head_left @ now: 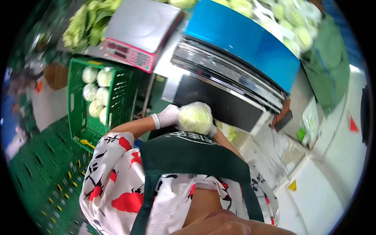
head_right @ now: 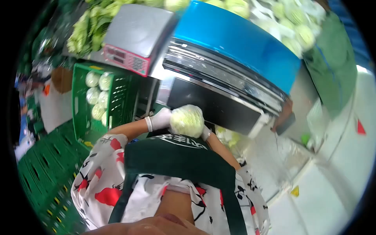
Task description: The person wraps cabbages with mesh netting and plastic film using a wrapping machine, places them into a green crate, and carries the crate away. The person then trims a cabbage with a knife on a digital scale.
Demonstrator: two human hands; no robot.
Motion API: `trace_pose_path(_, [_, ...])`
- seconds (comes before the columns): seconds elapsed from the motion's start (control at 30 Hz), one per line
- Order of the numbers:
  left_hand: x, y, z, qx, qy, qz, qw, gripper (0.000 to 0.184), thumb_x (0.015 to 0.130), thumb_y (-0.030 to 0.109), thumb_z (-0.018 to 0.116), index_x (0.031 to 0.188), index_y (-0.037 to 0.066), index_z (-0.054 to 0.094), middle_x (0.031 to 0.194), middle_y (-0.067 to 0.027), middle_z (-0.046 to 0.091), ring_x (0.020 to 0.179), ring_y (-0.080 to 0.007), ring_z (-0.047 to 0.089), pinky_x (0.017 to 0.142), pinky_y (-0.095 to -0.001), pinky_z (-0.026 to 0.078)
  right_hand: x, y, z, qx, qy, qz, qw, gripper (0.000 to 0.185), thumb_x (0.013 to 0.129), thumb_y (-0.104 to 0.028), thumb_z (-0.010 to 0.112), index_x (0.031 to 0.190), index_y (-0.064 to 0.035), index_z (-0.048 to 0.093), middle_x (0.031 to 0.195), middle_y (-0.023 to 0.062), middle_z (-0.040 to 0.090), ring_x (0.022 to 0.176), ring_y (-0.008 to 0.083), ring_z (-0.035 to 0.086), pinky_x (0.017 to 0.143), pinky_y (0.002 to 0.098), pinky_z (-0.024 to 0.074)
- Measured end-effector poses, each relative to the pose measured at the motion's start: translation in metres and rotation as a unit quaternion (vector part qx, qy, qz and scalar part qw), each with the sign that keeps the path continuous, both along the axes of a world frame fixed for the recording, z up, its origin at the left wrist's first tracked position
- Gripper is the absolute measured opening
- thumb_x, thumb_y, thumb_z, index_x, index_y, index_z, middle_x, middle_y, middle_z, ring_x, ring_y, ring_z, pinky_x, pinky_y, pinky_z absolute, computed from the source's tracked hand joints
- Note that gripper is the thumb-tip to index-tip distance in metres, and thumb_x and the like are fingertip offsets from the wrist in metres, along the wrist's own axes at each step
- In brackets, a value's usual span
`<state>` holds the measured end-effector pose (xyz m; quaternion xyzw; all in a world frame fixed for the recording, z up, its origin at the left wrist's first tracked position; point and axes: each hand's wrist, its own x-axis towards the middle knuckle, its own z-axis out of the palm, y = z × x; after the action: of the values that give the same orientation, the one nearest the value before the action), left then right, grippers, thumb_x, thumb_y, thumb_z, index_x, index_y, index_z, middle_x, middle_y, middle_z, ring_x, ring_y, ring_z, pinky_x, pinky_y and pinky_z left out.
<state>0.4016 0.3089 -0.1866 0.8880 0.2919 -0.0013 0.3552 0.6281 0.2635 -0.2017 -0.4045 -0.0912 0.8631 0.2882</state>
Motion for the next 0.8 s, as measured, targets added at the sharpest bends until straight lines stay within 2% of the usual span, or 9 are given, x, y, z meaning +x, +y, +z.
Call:
trace_pose_path(0.17, [0.019,0.072,0.144,-0.103,-0.246,0.275,0.924,0.042,0.090,0.018,0.067,0.131,0.012,0.059,0.061,-0.0008,0.057,0.051,-0.0163,0.055,0.052,-0.0350,0.046,-0.011,0.070,0.112,-0.043,0.279,0.032,0.959,0.029,0.099,-0.014,0.049,0.123,0.0010,0.057,0.110,0.0110,0.065,0.101,0.0194,0.063,0.084,0.0329,0.0525])
trace_pose_path(0.27, [0.048,0.093,0.170,-0.311,-0.397,0.400,0.765,0.050,0.092,0.007,0.066,0.140,0.012,0.054,0.068,0.0062,0.055,0.062,-0.0052,0.045,0.062,-0.0246,0.045,-0.007,0.093,0.133,0.125,0.119,0.159,0.972,0.029,0.100,-0.010,0.045,0.125,0.0013,0.056,0.112,0.0103,0.065,0.103,0.0161,0.063,0.086,0.0308,0.0528])
trace_pose_path(0.4, [0.035,0.090,0.156,-0.237,-0.489,0.207,0.813,0.046,0.101,0.028,0.056,0.139,0.002,0.051,0.132,-0.0127,0.058,0.121,-0.0196,0.054,0.110,-0.0329,0.038,-0.026,0.077,0.145,0.326,-0.197,0.136,0.914,0.029,0.095,-0.006,0.051,0.122,0.0031,0.057,0.112,0.0089,0.065,0.099,0.0179,0.064,0.087,0.0299,0.0519])
trace_pose_path(0.5, [-0.025,0.059,0.169,-0.663,-0.485,0.155,0.548,0.053,0.106,0.037,0.039,0.136,-0.004,0.052,0.140,-0.0170,0.055,0.129,-0.0273,0.052,0.114,-0.0349,0.035,-0.044,0.068,0.151,0.241,-0.312,-0.050,0.918,0.044,0.086,0.005,0.053,0.129,0.0027,0.053,0.123,0.0135,0.061,0.110,0.0216,0.061,0.098,0.0343,0.0478])
trace_pose_path(0.6, [-0.076,0.006,0.077,-0.756,-0.515,0.266,0.303,0.057,0.101,0.043,0.044,0.132,-0.004,0.056,0.132,-0.0189,0.061,0.120,-0.0303,0.060,0.107,-0.0376,0.044,-0.039,0.087,0.142,0.337,-0.379,-0.031,0.861,0.038,0.092,0.000,0.052,0.130,0.0043,0.054,0.126,0.0145,0.062,0.116,0.0215,0.060,0.101,0.0338,0.0462])
trace_pose_path(0.67, [-0.117,-0.008,0.085,-0.674,-0.552,0.397,0.288,0.055,0.096,0.044,0.055,0.129,0.001,0.059,0.122,-0.0180,0.067,0.110,-0.0307,0.066,0.101,-0.0405,0.050,-0.038,0.102,0.152,0.264,-0.305,-0.010,0.915,0.031,0.097,-0.010,0.052,0.125,0.0034,0.059,0.121,0.0137,0.065,0.110,0.0200,0.063,0.096,0.0308,0.0494])
trace_pose_path(0.7, [-0.154,-0.025,0.070,-0.491,-0.422,0.502,0.574,0.056,0.097,0.046,0.046,0.130,0.002,0.058,0.125,-0.0193,0.064,0.114,-0.0341,0.062,0.103,-0.0468,0.047,-0.037,0.107,0.152,0.254,-0.288,0.001,0.923,0.030,0.098,-0.011,0.052,0.123,0.0026,0.061,0.119,0.0130,0.066,0.108,0.0191,0.064,0.094,0.0303,0.0500])
trace_pose_path(0.77, [-0.214,-0.054,0.082,-0.438,-0.601,0.599,0.297,0.055,0.100,0.049,0.036,0.126,0.006,0.058,0.118,-0.0145,0.065,0.109,-0.0302,0.063,0.096,-0.0530,0.052,-0.036,0.113,0.152,0.247,-0.265,0.023,0.932,0.028,0.099,-0.012,0.052,0.121,0.0013,0.062,0.115,0.0112,0.068,0.104,0.0167,0.065,0.092,0.0293,0.0504])
trace_pose_path(0.8, [-0.249,-0.071,0.085,-0.370,-0.598,0.647,0.293,0.056,0.099,0.051,0.038,0.129,0.007,0.056,0.123,-0.0137,0.063,0.109,-0.0279,0.064,0.090,-0.0489,0.055,-0.036,0.118,0.153,0.251,-0.257,0.034,0.932,0.026,0.100,-0.012,0.052,0.120,0.0007,0.063,0.114,0.0101,0.069,0.102,0.0153,0.065,0.090,0.0287,0.0501])
